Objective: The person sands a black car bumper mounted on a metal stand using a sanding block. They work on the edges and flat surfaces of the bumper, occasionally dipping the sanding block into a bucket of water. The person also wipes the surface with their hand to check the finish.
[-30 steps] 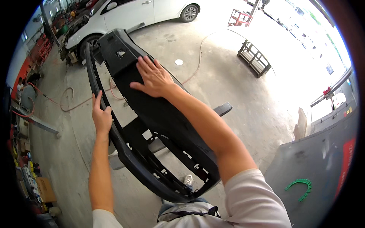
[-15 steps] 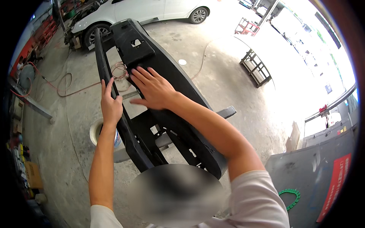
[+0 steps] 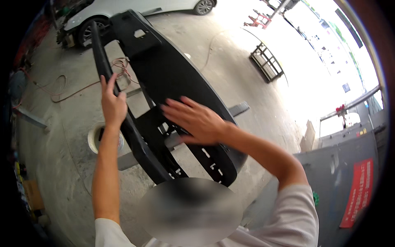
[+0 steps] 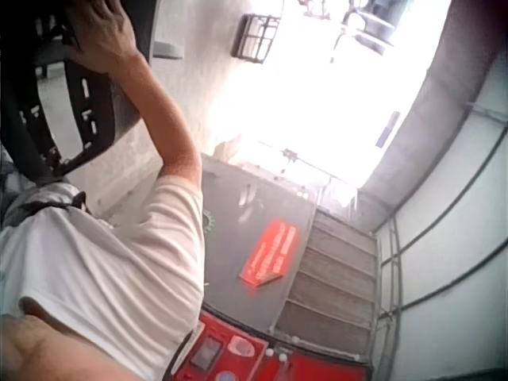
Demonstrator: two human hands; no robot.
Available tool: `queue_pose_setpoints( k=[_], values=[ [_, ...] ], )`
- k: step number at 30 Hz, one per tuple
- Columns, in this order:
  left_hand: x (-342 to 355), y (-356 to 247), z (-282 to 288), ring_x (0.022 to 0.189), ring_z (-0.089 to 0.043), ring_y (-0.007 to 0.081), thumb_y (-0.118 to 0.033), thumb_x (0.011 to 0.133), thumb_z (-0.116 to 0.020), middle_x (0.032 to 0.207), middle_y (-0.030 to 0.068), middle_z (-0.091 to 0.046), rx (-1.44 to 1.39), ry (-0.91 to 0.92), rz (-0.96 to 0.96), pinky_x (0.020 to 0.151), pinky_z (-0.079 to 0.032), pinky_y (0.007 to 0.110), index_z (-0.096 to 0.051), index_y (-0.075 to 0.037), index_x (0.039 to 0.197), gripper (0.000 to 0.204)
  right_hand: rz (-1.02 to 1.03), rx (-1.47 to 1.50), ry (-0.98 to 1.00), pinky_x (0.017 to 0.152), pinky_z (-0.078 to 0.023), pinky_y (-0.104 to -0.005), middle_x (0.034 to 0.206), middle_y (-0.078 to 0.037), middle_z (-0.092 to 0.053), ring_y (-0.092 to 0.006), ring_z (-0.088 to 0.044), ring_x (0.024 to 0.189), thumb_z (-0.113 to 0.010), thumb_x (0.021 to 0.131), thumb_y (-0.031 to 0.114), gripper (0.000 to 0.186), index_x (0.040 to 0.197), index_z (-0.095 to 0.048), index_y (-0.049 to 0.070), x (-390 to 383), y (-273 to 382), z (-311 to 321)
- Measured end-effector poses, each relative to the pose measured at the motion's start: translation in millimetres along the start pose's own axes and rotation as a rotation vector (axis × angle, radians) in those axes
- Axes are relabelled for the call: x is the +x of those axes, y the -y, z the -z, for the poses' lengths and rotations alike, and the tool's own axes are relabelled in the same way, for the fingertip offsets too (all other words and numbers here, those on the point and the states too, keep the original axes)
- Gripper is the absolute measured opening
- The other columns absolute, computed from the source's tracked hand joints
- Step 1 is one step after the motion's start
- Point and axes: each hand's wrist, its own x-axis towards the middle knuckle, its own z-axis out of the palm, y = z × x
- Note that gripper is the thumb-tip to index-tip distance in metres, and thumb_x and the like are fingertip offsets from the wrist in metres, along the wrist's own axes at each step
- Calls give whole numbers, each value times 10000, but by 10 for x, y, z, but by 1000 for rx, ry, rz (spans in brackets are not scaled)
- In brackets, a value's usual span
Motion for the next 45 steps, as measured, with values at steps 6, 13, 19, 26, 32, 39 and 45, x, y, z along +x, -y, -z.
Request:
queue_pose_setpoints(
  k=[6, 13, 19, 26, 32, 39, 45],
  values=[
    [72, 31, -2, 1486, -369, 437, -66, 849, -588, 1627, 302, -317, -6, 39, -18, 1215, -299, 418, -594, -87, 1434, 585, -166, -100, -386, 1280, -177, -459, 1661, -140, -329, -286, -249, 1561, -435, 1056, 504, 699, 1563, -378, 26, 1148, -449, -116],
    [122, 39, 215, 1496, -383, 388, -81, 830, -578, 1645, 251, -330, -44, 108, 151, 1181, -346, 365, -628, -188, 1430, 611, -303, 117, -265, 1281, -175, -506, 1680, -152, -277, -328, -229, 1568, -611, 974, 340, 707, 1559, -389, 10, -279, 414, -269],
    [120, 85, 30, 1520, -341, 382, -87, 845, -557, 1655, 261, -298, -14, 107, 50, 1205, -310, 380, -624, -198, 1436, 605, -407, 120, -208, 1285, -167, -514, 1684, -136, -282, -325, -215, 1574, -656, 946, 364, 719, 1554, -428, 56, -1866, 1090, -962],
    [179, 242, 234, 1528, -311, 405, -85, 852, -544, 1649, 282, -296, 82, 105, -54, 1215, -278, 381, -592, -158, 1464, 618, -281, 74, -376, 1290, -137, -470, 1677, -188, -266, -310, -183, 1581, -480, 1011, 592, 852, 1574, -328, -29, -87, 135, -202],
    [240, 212, 8, 1560, -274, 347, -81, 861, -553, 1674, 270, -255, 22, 204, 39, 1207, -259, 344, -568, -192, 1501, 650, -535, 50, -448, 1290, -114, -441, 1682, -218, -244, -314, -160, 1588, -311, 1011, 710, 939, 1580, -323, -37, 867, -539, -246],
    [312, 396, 274, 1574, -246, 322, -43, 844, -549, 1686, 246, -244, -7, 201, 29, 1222, -219, 337, -569, -166, 1501, 669, -589, 201, -451, 1298, -87, -458, 1694, -211, -204, -314, -126, 1595, -363, 1040, 635, 867, 1590, -294, -32, -961, 372, -602],
    [256, 266, 157, 1607, -118, 306, -58, 867, -504, 1710, 236, -166, 18, 234, 42, 1252, -132, 358, -508, -156, 1544, 684, -755, 254, -399, 1292, -111, -465, 1695, -218, -191, -338, -132, 1591, -420, 1036, 597, 854, 1591, -286, -38, -1745, 780, -916]
  ],
)
